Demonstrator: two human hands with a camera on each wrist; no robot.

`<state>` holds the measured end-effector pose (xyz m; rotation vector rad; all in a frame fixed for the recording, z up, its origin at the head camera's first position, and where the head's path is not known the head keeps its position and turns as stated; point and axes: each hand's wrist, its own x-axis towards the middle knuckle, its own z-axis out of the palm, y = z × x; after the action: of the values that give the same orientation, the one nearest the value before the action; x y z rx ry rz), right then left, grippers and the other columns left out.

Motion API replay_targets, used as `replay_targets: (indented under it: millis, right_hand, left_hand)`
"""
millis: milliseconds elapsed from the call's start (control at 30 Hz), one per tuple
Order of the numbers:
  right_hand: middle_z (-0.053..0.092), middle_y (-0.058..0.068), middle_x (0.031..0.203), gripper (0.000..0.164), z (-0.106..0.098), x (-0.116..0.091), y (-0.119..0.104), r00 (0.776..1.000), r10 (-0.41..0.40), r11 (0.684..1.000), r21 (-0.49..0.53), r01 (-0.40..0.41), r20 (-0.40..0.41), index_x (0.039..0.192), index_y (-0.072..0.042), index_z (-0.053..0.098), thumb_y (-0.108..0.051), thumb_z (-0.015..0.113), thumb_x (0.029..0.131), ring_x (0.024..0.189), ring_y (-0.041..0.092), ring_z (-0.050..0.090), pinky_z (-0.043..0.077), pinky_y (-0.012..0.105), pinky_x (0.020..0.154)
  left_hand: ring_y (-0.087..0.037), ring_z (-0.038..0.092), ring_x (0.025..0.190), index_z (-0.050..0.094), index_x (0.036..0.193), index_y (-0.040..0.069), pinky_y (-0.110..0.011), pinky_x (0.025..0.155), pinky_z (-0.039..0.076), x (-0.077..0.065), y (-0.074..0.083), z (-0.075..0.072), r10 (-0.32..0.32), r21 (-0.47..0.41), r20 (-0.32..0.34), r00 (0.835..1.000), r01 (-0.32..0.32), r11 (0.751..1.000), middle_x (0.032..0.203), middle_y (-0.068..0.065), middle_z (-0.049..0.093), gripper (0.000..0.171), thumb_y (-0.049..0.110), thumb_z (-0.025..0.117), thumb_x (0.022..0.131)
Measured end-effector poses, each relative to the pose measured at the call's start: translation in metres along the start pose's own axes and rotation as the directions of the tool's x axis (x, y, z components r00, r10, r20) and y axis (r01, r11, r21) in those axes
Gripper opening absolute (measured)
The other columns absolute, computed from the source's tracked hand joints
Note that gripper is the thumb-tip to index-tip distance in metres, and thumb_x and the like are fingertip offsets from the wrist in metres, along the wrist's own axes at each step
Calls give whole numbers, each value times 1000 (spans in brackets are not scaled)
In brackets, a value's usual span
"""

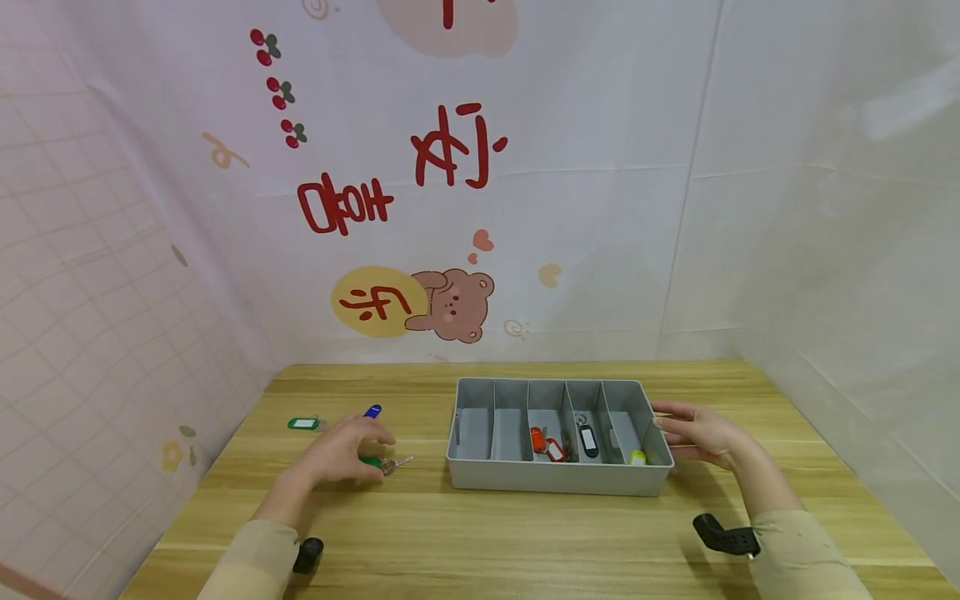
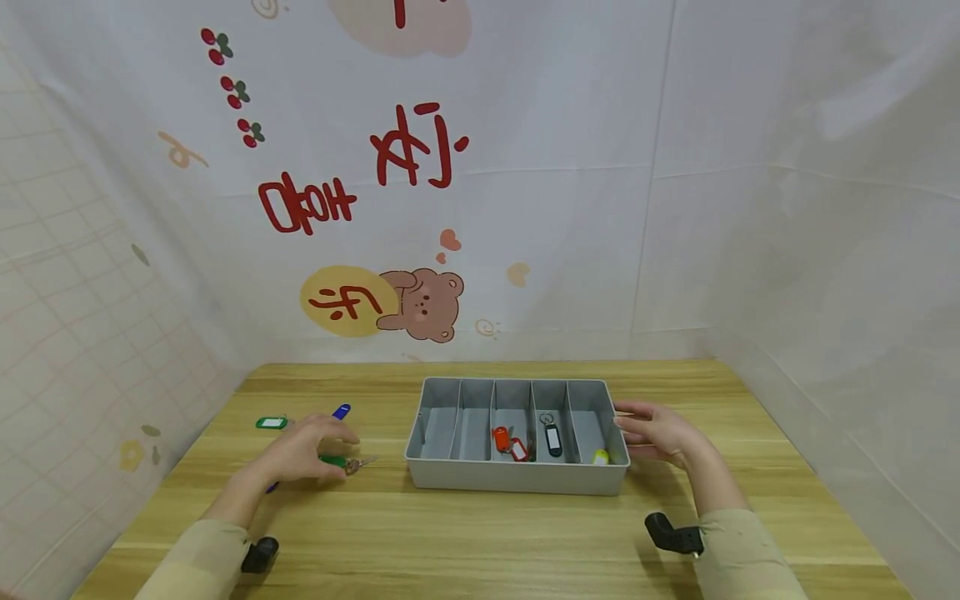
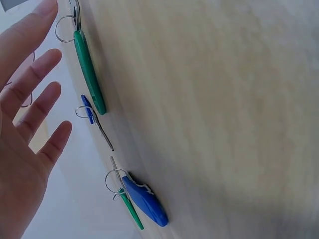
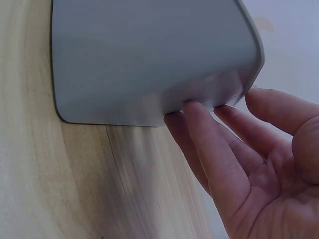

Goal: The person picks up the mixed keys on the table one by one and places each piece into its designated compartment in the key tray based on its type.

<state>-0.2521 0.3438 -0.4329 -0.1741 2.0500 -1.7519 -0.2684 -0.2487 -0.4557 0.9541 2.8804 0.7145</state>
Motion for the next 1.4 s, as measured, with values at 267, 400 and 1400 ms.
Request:
replay_targets:
  millis: [267,400,1400]
  right_hand:
    - [59,14,129,65,1,0,-1,1000,-5,1000,20,5,13,149,17,16,-12,52,104,107,25,66,53,44,90]
    - [60,13,128,64,0,1,-1,1000,-5,1000,26,5,18,149,17,15,-12,51,104,107,25,66,53,44,89]
    - [57,17,131,63,1,-1,-1,1000,-5,1000,8,5,12,149,17,16,-11,50,105,108,25,65,53,45,90]
  left_hand:
    - [-28,61,108,76,100,14,-62,111,22,3,-2,0,35,-5,-1,999,-35,999,105,4,70,31,19,90,73]
    - [-24,62,103,77,94,16,-61,110,25,4,-3,0,42,7,-9,999,-42,999,100,7,70,24,16,89,73]
    - [-9,54,87,76,80,23,-36,79,46,6,-4,5,32,37,-3,999,-31,999,86,16,67,14,13,85,77]
